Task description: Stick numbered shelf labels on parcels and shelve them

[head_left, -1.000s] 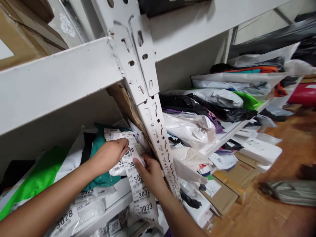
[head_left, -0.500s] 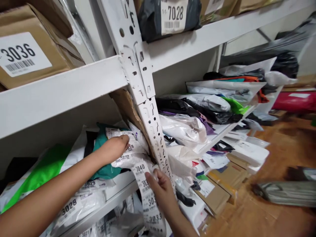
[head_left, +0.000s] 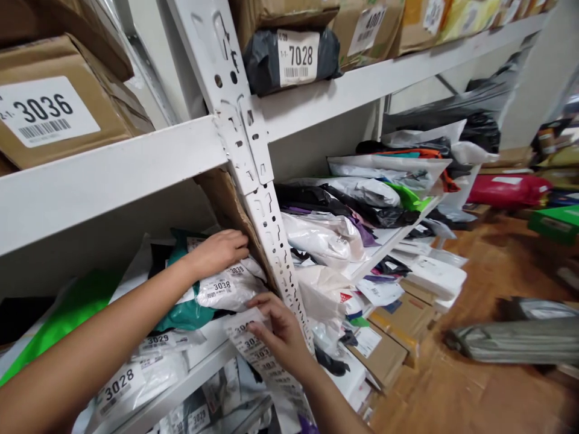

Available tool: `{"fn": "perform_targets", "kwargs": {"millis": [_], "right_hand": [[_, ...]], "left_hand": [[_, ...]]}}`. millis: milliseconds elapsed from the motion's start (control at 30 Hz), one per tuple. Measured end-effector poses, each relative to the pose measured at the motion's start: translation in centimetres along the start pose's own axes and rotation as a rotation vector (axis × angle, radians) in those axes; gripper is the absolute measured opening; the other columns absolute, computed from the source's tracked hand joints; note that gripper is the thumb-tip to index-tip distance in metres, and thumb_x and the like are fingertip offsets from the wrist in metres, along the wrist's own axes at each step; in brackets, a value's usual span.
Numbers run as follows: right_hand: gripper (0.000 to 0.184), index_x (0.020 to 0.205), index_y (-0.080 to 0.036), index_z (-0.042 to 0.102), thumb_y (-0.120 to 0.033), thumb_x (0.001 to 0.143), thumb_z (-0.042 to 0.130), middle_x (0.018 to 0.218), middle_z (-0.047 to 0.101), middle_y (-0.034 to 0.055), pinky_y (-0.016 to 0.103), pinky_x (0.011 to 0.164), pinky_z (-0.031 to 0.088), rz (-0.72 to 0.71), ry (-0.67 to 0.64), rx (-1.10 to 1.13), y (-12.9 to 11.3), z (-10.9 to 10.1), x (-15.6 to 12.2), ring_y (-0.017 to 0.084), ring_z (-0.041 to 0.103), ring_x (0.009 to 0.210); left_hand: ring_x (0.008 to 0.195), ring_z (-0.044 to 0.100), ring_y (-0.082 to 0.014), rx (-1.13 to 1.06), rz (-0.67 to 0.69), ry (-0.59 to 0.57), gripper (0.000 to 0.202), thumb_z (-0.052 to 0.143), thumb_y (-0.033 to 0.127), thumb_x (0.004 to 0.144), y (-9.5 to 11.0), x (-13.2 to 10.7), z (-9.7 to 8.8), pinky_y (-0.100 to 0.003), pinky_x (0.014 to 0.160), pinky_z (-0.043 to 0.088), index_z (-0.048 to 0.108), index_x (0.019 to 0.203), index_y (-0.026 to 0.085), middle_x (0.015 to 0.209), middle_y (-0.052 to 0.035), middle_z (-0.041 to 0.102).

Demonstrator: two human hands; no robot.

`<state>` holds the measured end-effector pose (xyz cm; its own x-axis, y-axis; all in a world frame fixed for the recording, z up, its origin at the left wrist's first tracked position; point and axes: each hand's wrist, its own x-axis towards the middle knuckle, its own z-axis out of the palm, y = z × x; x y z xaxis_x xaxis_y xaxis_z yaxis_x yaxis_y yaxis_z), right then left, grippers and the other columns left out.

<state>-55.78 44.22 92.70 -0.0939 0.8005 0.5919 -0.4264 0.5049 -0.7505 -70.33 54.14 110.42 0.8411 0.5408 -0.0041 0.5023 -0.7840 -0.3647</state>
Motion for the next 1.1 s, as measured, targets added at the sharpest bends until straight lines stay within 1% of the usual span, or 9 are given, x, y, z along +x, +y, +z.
{"fn": "perform_targets", "kwargs": {"millis": [100, 233, 400, 533, 633, 733, 833, 933, 1100], "right_hand": [[0.013, 0.078, -0.021, 0.057, -0.028, 0.086, 0.064, 0.095, 0.065, 0.0048, 0.032, 0.083, 0.045, 0.021, 0.123, 0.055, 0.2, 1.6, 1.6, 0.018, 0.060, 0.090], [0.022, 0.092, -0.018, 0.064, -0.039, 0.084, 0.064, 0.079, 0.064, 0.0026, 0.027, 0.065, 0.044, 0.177, 0.287, 0.154, 1.4, 3.1, 3.3, 0.016, 0.056, 0.072], [0.034, 0.075, -0.016, 0.061, -0.050, 0.079, 0.066, 0.066, 0.058, 0.0000, 0.026, 0.057, 0.039, 0.299, 0.441, 0.213, 1.1, 3.6, 4.2, 0.013, 0.047, 0.060], [0.041, 0.064, -0.018, 0.053, -0.054, 0.077, 0.065, 0.059, 0.049, -0.0021, 0.026, 0.056, 0.037, 0.318, 0.498, 0.122, 0.7, 3.8, 4.6, 0.012, 0.041, 0.058], [0.042, 0.061, -0.019, 0.049, -0.055, 0.076, 0.066, 0.058, 0.046, -0.0029, 0.026, 0.056, 0.037, 0.295, 0.539, 0.082, 1.1, 4.1, 4.8, 0.012, 0.040, 0.058], [0.042, 0.060, -0.019, 0.049, -0.054, 0.077, 0.065, 0.057, 0.046, -0.0027, 0.026, 0.057, 0.038, 0.278, 0.577, 0.102, 1.4, 4.4, 4.8, 0.012, 0.042, 0.058], [0.036, 0.066, -0.017, 0.058, -0.051, 0.079, 0.064, 0.060, 0.055, -0.0003, 0.028, 0.061, 0.042, 0.260, 0.582, 0.130, 1.4, 4.4, 5.0, 0.014, 0.049, 0.061], [0.033, 0.076, -0.016, 0.066, -0.047, 0.083, 0.060, 0.073, 0.065, 0.0041, 0.030, 0.072, 0.045, 0.223, 0.563, 0.117, 1.3, 4.2, 5.2, 0.018, 0.057, 0.072], [0.036, 0.073, -0.016, 0.061, -0.047, 0.088, 0.053, 0.072, 0.063, 0.0038, 0.030, 0.072, 0.045, 0.194, 0.544, 0.012, 1.6, 4.4, 5.3, 0.018, 0.055, 0.073]], "left_hand": [[0.090, 0.056, -0.0190, -0.041, 0.094, -0.097, 0.031, 0.037, 0.024, 0.097, 0.5, -1.3, -0.6, -0.032, 0.081, 0.043, 0.063, 0.080, 0.021, 0.091, -0.0058, 0.064], [0.082, 0.054, -0.0184, -0.083, 0.122, -0.089, 0.032, 0.035, 0.023, 0.097, 0.9, -3.2, -0.6, -0.030, 0.073, 0.042, 0.059, 0.076, 0.021, 0.084, -0.0055, 0.063], [0.084, 0.055, -0.0186, -0.317, 0.099, -0.052, 0.020, 0.039, 0.016, 0.089, 1.2, -3.9, -0.5, -0.030, 0.077, 0.043, 0.057, 0.080, 0.019, 0.084, -0.0064, 0.059], [0.078, 0.055, -0.0151, -0.605, -0.156, -0.016, 0.022, 0.035, 0.028, 0.094, 1.5, -3.6, -0.6, -0.027, 0.073, 0.043, 0.054, 0.089, 0.019, 0.085, -0.0025, 0.060], [0.070, 0.054, -0.0127, -0.600, -0.310, -0.023, 0.025, 0.049, 0.043, 0.091, 1.7, -3.2, -0.3, -0.024, 0.066, 0.040, 0.054, 0.083, 0.019, 0.077, 0.0010, 0.060], [0.065, 0.053, -0.0117, -0.550, -0.358, -0.051, 0.029, 0.053, 0.047, 0.089, 1.8, -2.8, -0.1, -0.023, 0.062, 0.037, 0.057, 0.084, 0.019, 0.070, 0.0029, 0.058], [0.064, 0.052, -0.0117, -0.526, -0.338, -0.075, 0.030, 0.053, 0.048, 0.089, 1.8, -2.5, 0.0, -0.023, 0.061, 0.036, 0.059, 0.089, 0.019, 0.069, 0.0035, 0.056], [0.065, 0.052, -0.0119, -0.482, -0.305, -0.072, 0.031, 0.048, 0.046, 0.091, 1.7, -2.4, 0.0, -0.024, 0.062, 0.036, 0.056, 0.078, 0.019, 0.068, 0.0027, 0.056], [0.068, 0.055, -0.0140, -0.431, -0.360, -0.047, 0.028, 0.044, 0.045, 0.093, 2.0, -2.7, 0.3, -0.026, 0.066, 0.039, 0.051, 0.082, 0.021, 0.073, 0.0019, 0.058]]}}
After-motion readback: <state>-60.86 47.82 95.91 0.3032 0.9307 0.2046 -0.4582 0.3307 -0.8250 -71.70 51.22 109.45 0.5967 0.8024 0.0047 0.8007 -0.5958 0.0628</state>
